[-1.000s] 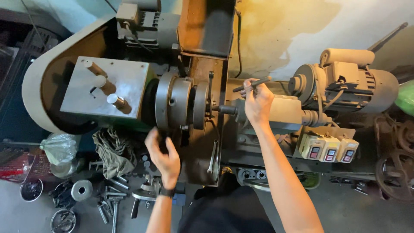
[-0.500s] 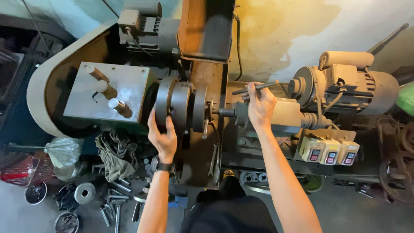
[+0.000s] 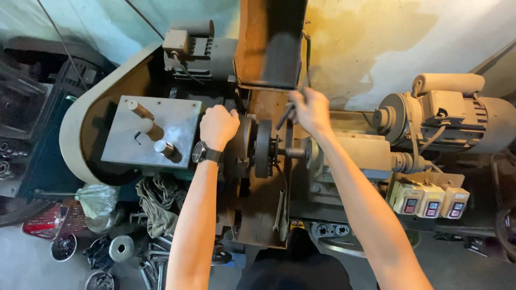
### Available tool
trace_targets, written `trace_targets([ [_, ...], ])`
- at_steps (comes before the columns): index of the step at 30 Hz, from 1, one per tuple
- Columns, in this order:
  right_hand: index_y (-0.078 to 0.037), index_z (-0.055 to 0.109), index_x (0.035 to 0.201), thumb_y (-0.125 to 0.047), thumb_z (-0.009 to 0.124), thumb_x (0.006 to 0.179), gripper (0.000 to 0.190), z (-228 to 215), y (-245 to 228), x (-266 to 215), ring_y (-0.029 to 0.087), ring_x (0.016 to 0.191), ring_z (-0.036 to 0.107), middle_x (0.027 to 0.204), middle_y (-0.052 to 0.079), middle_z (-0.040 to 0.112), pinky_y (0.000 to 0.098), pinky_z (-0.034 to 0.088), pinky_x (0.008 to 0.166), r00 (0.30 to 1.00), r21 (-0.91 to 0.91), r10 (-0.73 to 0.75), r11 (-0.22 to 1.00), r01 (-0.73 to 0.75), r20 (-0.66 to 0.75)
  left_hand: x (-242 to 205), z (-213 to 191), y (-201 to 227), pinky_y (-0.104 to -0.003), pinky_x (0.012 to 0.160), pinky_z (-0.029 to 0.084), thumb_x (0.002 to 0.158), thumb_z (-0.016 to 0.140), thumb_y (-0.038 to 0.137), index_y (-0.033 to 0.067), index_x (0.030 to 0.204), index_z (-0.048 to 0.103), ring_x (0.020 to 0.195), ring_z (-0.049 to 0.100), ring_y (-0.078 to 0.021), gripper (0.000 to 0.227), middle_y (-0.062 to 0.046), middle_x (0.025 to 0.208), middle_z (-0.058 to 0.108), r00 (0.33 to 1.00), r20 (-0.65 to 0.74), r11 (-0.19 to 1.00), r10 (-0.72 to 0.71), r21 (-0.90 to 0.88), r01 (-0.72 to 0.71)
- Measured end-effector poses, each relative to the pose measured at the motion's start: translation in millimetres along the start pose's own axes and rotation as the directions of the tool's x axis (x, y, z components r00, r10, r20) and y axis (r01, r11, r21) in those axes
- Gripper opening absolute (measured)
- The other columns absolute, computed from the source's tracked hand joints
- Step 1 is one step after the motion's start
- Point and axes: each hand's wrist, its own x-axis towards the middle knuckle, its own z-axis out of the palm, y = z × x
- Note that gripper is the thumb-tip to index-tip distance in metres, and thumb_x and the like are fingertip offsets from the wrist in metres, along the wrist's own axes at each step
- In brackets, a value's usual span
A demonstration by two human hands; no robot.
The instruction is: The person operates a metal lathe in a workshop, using a wrench to tighten the chuck and a metal rod to manually rotate the chuck. They repeatedly adjust the chuck and the tool post while the machine is running.
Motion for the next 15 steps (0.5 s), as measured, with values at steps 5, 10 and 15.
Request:
trace_targets([
  [5,0.005,0.068,0.096,-0.025,0.062,0.102,0.031,26,10,30,0.014,0.057,0.069,0.076,0.011,0.072,0.0313,0.057,0.052,0.985,-0.121,0.093,0.990,-0.076,0.148,-8,-7,3,-0.052,0.077,0.057,0.089,0.072,0.047,-0.0056,0.088,0.072,0.088,0.069,-0.0473,0.052,-0.031,0.094,0.069,0.997,-0.030,0.995,-0.072,-0.067,0.070],
  [10,0.005,0.070,0.095,-0.026,0.063,0.102,0.032,31,15,28,0.014,0.058,0.071,0.074,0.010,0.072,0.0314,0.058,0.053,0.974,-0.136,0.112,0.987,-0.086,0.199,-11,-14,7,-0.052,0.077,0.057,0.087,0.073,0.050,-0.0064,0.088,0.072,0.089,0.069,-0.0476,0.056,-0.032,0.096,0.069,0.995,-0.026,0.992,-0.094,-0.082,0.092],
  [15,0.005,0.070,0.096,-0.028,0.062,0.102,0.034,30,13,26,0.015,0.058,0.072,0.070,0.012,0.073,0.0315,0.058,0.053,0.964,-0.178,0.152,0.977,-0.113,0.219,-10,-16,8,-0.052,0.077,0.058,0.087,0.073,0.051,-0.0071,0.089,0.071,0.088,0.070,-0.0480,0.058,-0.032,0.094,0.069,0.996,0.005,0.992,-0.092,-0.088,0.092],
])
